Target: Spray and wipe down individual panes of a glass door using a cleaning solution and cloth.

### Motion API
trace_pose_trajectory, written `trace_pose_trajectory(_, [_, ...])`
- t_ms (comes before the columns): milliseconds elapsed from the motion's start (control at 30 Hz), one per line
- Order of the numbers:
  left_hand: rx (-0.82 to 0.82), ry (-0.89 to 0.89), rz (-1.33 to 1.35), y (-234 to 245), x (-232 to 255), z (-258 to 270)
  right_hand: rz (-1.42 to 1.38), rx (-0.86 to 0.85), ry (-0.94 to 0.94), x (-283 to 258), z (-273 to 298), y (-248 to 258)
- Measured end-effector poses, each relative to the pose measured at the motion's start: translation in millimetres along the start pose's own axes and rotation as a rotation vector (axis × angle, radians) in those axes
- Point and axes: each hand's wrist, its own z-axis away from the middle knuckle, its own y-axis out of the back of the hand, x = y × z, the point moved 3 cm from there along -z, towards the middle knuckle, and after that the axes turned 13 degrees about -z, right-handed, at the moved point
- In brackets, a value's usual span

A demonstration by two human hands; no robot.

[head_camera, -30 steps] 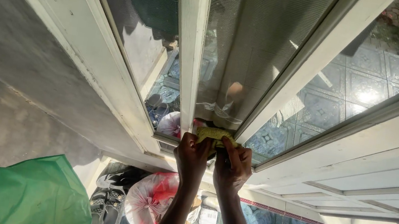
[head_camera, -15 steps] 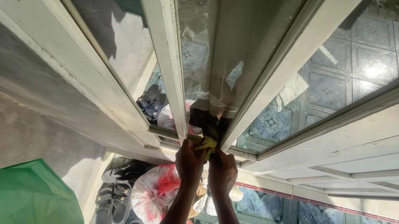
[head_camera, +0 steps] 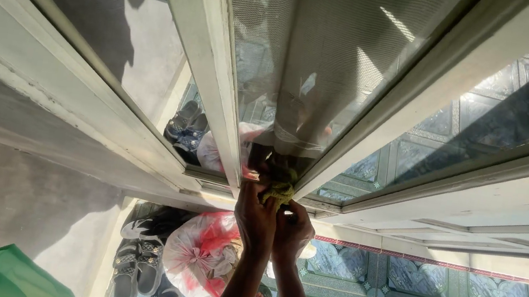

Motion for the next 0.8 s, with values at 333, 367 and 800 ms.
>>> trace_pose_trajectory(333, [-0.006, 0.147, 0.004, -24, -45, 19, 0.175, -0.058, 0.388, -36, 12, 16])
trace_pose_trajectory(367, [-0.028, 0.216, 0.016, -24, -50, 19, 0.204, -0.087, 0.492, -47, 14, 19])
trace_pose_trajectory(800, [0.156, 0.292, -0.068, -22, -88, 17, 0.24, -0.178, 0.361, -58, 12, -10])
